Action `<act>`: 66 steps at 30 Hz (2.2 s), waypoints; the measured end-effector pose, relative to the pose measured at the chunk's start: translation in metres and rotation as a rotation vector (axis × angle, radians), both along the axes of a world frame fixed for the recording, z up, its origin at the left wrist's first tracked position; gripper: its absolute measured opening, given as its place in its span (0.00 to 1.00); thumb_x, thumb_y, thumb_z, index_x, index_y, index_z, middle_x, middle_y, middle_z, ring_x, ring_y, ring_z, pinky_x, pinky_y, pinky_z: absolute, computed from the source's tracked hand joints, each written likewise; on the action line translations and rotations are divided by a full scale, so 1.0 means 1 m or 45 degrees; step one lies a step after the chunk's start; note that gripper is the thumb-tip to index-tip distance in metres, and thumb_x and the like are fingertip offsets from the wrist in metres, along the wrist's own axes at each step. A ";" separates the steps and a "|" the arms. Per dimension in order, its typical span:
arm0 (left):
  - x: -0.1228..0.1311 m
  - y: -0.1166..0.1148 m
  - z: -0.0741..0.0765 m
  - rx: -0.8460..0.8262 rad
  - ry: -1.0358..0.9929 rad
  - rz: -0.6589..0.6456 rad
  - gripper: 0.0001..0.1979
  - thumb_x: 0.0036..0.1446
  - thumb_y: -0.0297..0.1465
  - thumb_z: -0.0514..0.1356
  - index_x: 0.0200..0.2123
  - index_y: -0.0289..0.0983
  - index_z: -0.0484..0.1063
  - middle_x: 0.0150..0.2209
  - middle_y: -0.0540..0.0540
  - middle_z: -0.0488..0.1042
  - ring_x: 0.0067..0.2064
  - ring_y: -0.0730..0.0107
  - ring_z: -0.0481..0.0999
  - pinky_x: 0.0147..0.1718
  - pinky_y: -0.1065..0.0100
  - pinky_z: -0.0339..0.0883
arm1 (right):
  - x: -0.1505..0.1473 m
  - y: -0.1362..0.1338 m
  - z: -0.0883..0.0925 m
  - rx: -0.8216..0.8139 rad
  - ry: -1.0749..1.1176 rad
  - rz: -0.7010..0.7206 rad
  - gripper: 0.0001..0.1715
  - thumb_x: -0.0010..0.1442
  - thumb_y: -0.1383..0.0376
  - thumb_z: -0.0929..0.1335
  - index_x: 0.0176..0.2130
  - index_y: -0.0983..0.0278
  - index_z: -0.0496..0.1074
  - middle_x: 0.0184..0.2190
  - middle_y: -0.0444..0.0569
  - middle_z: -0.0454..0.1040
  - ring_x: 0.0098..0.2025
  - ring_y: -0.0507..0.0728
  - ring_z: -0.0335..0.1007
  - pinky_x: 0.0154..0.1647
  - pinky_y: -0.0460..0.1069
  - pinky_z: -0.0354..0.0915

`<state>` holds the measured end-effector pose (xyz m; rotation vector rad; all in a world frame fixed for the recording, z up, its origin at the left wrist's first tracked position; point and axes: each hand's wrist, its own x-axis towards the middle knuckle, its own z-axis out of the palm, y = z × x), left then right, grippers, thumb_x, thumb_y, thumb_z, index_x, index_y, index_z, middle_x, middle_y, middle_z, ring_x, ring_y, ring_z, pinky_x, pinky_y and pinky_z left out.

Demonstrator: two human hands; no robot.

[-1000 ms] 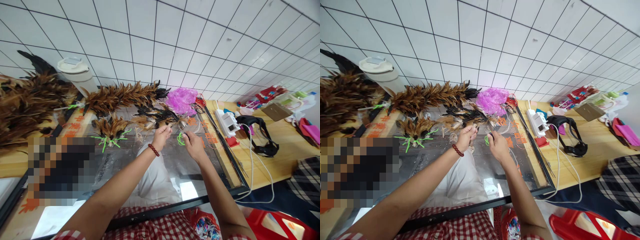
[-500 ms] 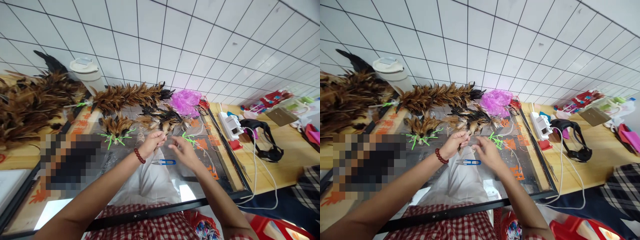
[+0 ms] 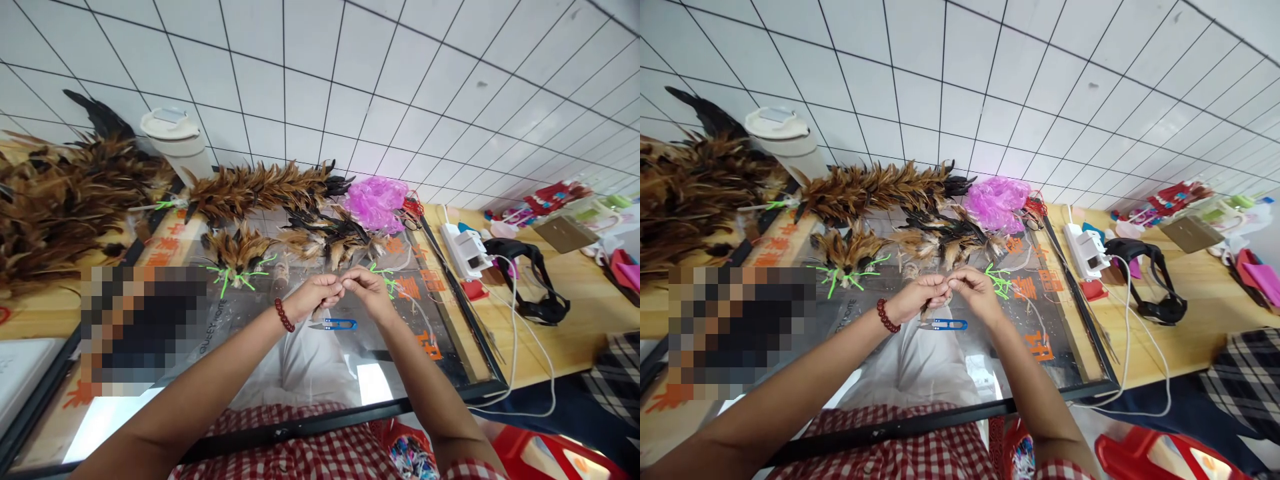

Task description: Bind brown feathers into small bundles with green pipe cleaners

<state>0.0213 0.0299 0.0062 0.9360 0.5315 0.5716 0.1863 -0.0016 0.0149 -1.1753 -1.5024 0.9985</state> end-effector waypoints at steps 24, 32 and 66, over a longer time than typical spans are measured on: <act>0.003 0.003 -0.004 -0.084 -0.105 0.472 0.16 0.46 0.40 0.67 0.25 0.34 0.68 0.22 0.50 0.69 0.27 0.72 0.73 0.34 0.67 0.68 | 0.081 0.000 0.003 0.139 -1.137 -0.406 0.11 0.59 0.63 0.65 0.37 0.62 0.77 0.35 0.50 0.76 0.36 0.55 0.71 0.39 0.49 0.63; 0.001 0.005 -0.006 -0.066 -0.135 0.495 0.15 0.46 0.39 0.67 0.25 0.34 0.67 0.19 0.54 0.63 0.24 0.76 0.69 0.31 0.69 0.67 | 0.091 0.000 0.005 0.160 -0.751 -0.649 0.11 0.57 0.60 0.66 0.34 0.64 0.76 0.31 0.49 0.76 0.32 0.54 0.70 0.36 0.49 0.64; -0.003 -0.014 0.046 0.144 0.093 0.166 0.13 0.51 0.38 0.60 0.24 0.33 0.66 0.19 0.53 0.60 0.19 0.82 0.55 0.19 0.74 0.44 | -0.010 -0.030 0.040 -0.265 0.007 0.204 0.26 0.55 0.56 0.70 0.52 0.56 0.67 0.40 0.46 0.74 0.33 0.51 0.70 0.33 0.47 0.68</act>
